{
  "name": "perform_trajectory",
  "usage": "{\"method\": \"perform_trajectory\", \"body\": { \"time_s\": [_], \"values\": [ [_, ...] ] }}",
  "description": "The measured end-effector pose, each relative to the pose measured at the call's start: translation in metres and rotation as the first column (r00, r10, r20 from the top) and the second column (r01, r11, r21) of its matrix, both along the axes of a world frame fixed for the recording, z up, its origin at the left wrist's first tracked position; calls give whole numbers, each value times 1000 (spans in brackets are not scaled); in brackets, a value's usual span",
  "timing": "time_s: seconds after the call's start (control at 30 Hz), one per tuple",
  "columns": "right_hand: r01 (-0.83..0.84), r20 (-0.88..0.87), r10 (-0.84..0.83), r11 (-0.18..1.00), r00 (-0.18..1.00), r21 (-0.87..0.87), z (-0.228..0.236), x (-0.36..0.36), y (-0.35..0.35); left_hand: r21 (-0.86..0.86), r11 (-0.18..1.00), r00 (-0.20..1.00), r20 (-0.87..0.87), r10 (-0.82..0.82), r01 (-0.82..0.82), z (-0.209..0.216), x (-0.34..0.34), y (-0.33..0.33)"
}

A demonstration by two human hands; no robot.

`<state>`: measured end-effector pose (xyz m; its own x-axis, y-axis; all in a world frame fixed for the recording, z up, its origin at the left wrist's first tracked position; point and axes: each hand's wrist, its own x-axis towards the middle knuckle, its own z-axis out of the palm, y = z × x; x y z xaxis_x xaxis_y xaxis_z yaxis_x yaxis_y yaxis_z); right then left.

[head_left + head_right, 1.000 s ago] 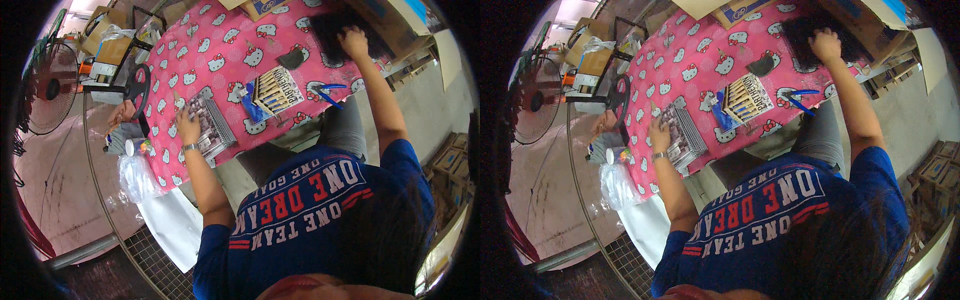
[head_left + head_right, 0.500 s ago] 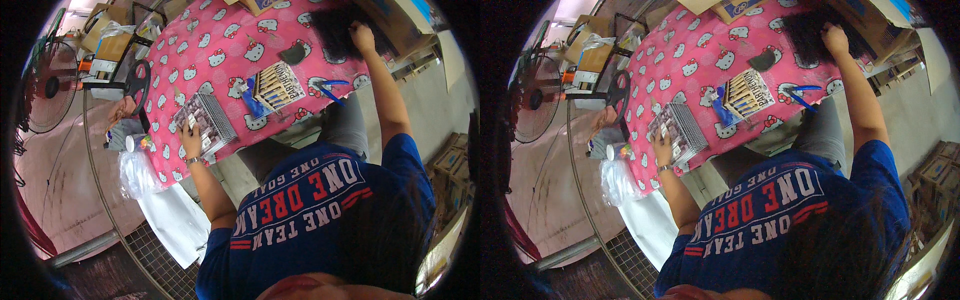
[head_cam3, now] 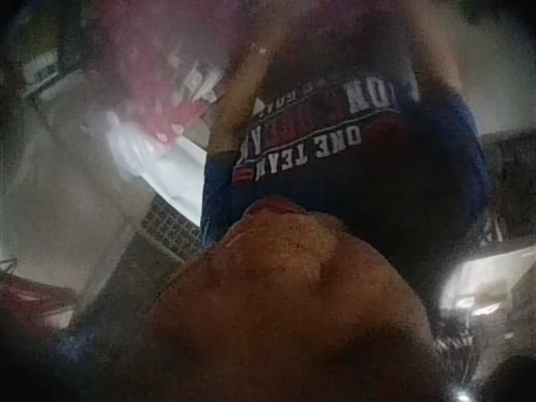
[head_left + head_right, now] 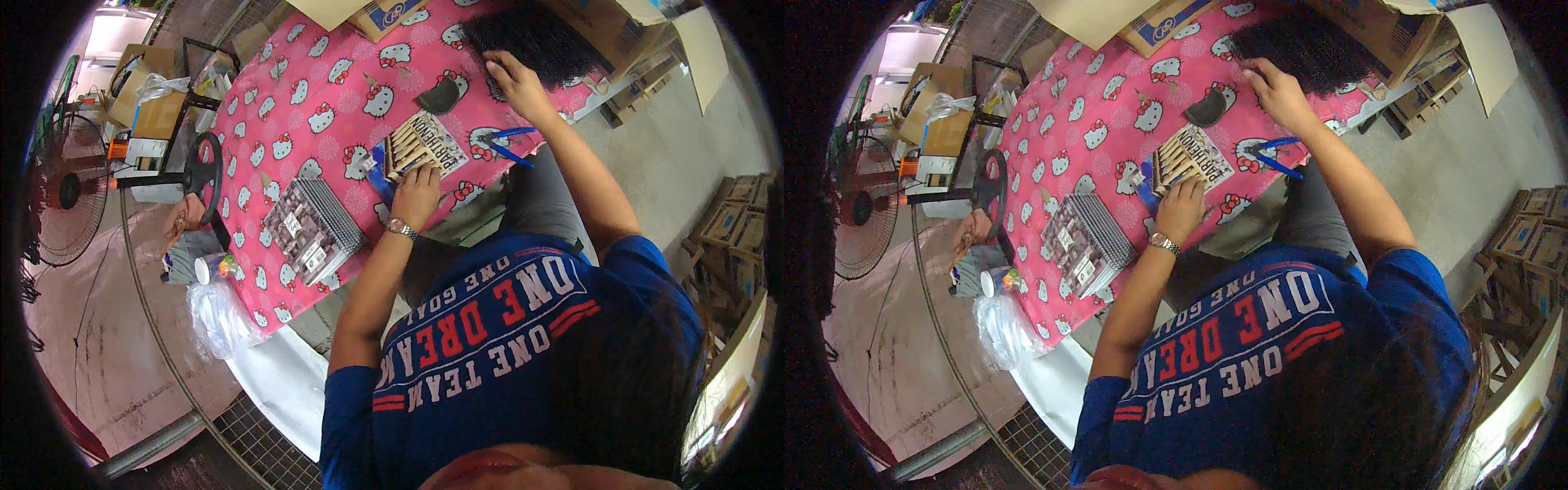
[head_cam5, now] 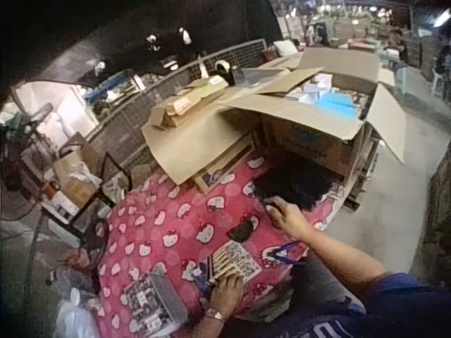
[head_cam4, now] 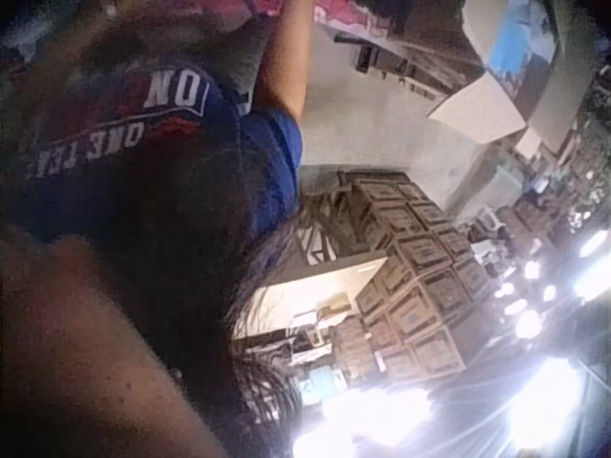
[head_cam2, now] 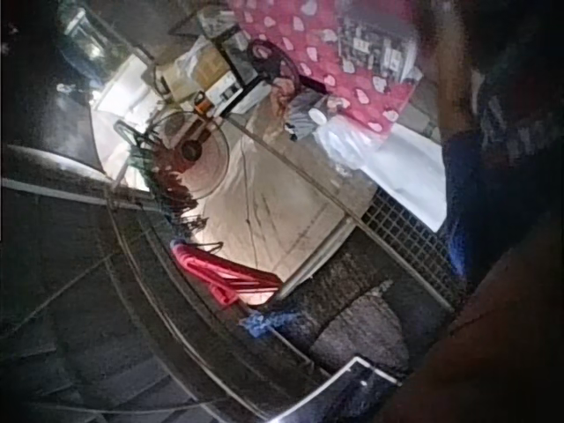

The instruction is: The person attaches plastic spiral binders to stacks of cards by hand. They thread the binders through the holes and set the completed booklets aside.

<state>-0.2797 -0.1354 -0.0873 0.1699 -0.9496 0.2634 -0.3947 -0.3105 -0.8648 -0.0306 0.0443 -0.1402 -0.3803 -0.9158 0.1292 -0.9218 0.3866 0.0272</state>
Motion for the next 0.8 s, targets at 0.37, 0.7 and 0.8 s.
{"method": "perform_trajectory", "body": {
  "time_s": [0.37,0.7,0.8],
  "values": [
    [-386,394,281,897,875,218,-10,64,119,-6,970,949,-210,235,-242,100,37,-27],
    [-511,124,496,842,859,175,19,59,88,-172,980,855,-518,-2,-102,88,25,-37],
    [-534,9,534,846,846,-12,11,54,75,-126,992,859,-508,-65,1,91,30,-40]
  ]
}}
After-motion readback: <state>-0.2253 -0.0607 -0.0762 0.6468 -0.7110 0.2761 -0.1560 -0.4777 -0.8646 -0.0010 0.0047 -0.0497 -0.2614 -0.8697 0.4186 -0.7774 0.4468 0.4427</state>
